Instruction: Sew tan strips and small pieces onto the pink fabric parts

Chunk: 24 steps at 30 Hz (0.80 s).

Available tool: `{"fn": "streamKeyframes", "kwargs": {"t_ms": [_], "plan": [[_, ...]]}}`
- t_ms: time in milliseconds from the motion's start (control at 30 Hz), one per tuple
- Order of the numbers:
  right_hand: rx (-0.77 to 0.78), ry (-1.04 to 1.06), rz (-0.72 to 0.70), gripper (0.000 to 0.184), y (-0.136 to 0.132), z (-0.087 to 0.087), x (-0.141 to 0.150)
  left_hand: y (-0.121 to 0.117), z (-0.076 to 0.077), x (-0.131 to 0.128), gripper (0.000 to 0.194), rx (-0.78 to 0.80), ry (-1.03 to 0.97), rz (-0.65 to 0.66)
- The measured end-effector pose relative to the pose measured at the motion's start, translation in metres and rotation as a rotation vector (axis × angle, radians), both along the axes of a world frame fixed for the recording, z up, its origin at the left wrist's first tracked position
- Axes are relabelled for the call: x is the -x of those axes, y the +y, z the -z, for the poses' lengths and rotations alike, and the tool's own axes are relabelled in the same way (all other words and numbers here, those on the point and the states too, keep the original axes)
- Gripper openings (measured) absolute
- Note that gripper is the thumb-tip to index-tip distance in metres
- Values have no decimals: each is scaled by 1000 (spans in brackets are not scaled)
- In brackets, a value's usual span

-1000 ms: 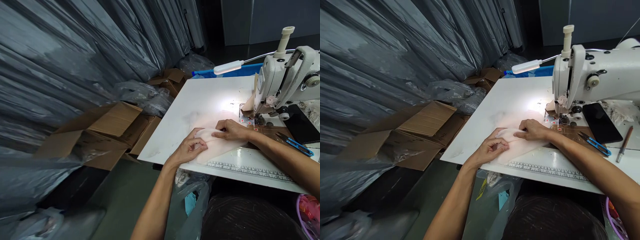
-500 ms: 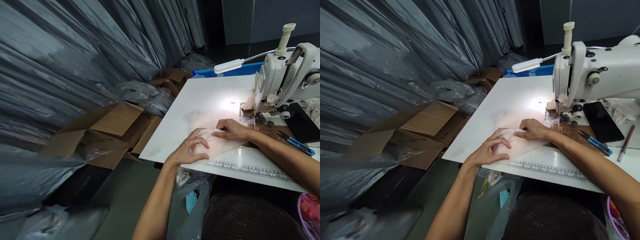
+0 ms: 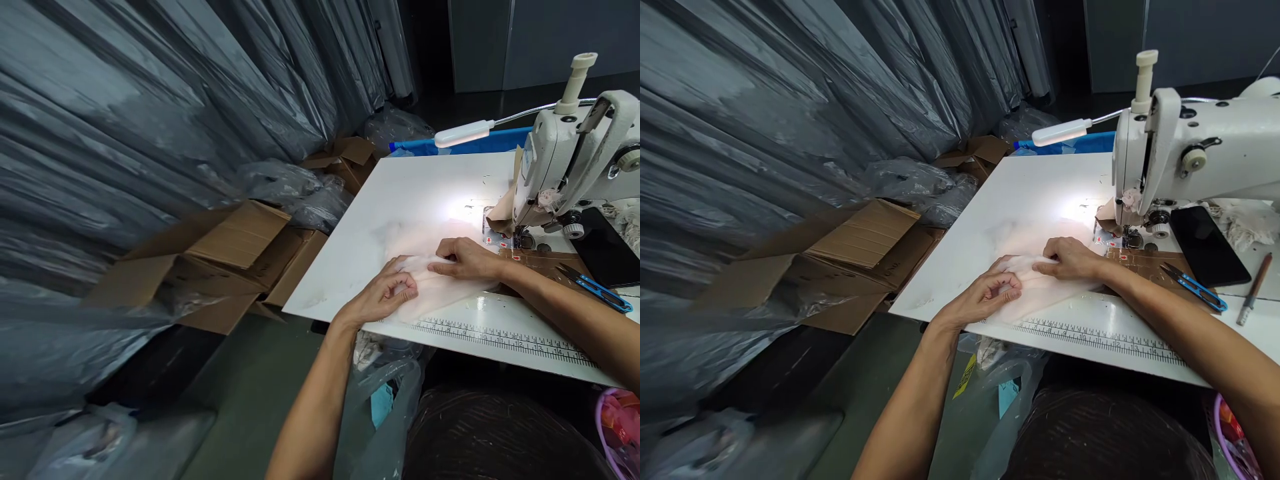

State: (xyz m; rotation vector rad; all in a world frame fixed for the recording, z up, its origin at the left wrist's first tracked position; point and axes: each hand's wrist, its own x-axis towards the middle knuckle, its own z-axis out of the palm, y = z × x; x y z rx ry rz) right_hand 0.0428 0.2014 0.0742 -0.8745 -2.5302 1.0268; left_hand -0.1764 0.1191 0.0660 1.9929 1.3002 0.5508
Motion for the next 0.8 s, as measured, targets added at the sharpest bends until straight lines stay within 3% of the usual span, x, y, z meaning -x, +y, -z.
{"fn": "streamKeyframes", "kwargs": {"t_ms": [367,633,800], "plan": [[22,5,6,38,0,0,0,-1,-1,2,31,22,24,16],[100,-54,-94,45,-4,-10,-8,-1,-5,-1,44,5,-39,7],[26,-53,-90,30,-2,-6,-4,-3,2,1,43,-15,-105,-60]]}}
